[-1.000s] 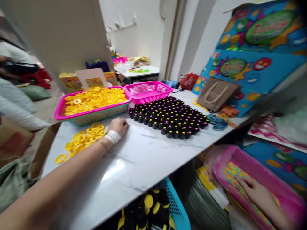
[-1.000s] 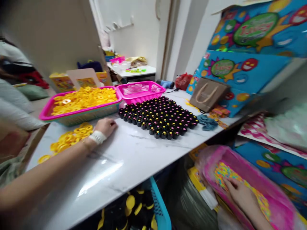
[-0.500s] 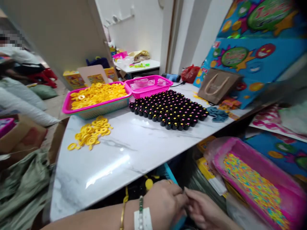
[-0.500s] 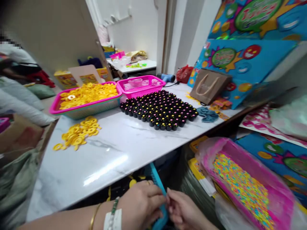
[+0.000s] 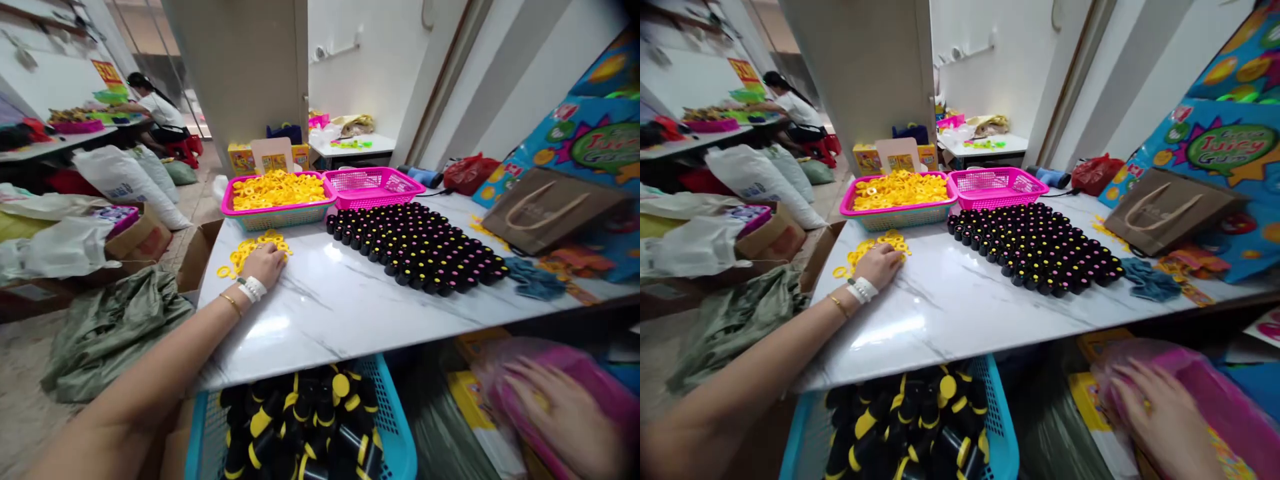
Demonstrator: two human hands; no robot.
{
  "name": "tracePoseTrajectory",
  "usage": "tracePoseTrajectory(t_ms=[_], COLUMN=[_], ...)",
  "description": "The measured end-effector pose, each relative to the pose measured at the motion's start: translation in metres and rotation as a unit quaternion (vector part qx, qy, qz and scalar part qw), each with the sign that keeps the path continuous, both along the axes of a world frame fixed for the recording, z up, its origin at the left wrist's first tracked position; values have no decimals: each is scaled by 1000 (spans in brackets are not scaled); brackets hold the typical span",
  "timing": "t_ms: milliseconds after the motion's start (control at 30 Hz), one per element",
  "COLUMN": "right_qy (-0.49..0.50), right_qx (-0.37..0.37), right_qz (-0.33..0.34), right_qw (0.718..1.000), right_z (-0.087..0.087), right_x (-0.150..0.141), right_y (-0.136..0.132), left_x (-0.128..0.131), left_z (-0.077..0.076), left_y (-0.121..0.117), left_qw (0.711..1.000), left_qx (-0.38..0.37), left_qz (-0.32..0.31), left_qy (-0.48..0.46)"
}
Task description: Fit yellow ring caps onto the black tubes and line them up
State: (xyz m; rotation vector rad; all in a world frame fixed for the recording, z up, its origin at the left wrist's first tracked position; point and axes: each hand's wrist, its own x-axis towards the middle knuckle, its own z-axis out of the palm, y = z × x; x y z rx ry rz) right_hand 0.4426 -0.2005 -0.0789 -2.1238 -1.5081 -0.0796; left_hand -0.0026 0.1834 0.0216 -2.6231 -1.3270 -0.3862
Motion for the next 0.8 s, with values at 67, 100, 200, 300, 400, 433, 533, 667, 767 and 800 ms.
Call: tracePoseTrajectory(t_ms=[67,100,200,300,400,433,533,667,767,800], right_qy=[-44,-50,-35,-15,4,12,49,182,365,431], right_qx=[-19,-25,-39,-50,-56,-54,-34,-7,32,45], right_qz=[37,48,54,45,41,41,45,77,88,90], right_qw=[998,997,997,998,998,998,997,980,926,897], right_z=[1,-1,-5,-2,7,11,26,53,71,75], right_x=[-9,-16,-44,-65,-77,-80,-90,-114,-139,-146], right_y=[1,2,3,4,8,10,21,45,70,79], left_x=[7,9,10,9,14,16,26,50,82,95], left_z=[-2,-1,-1,-3,-4,-3,5,23,28,27], left_y=[5,5,3,1,-2,-4,-13,-48,-91,-107], left_qw=[1000,999,998,995,994,995,994,928,725,647], left_qx=[-3,-2,13,52,77,75,35,-194,-506,-580], left_qz=[-26,-36,-65,-83,-78,-71,-46,-9,-5,-10], left_qy=[6,10,16,17,17,8,-90,-318,-468,-495])
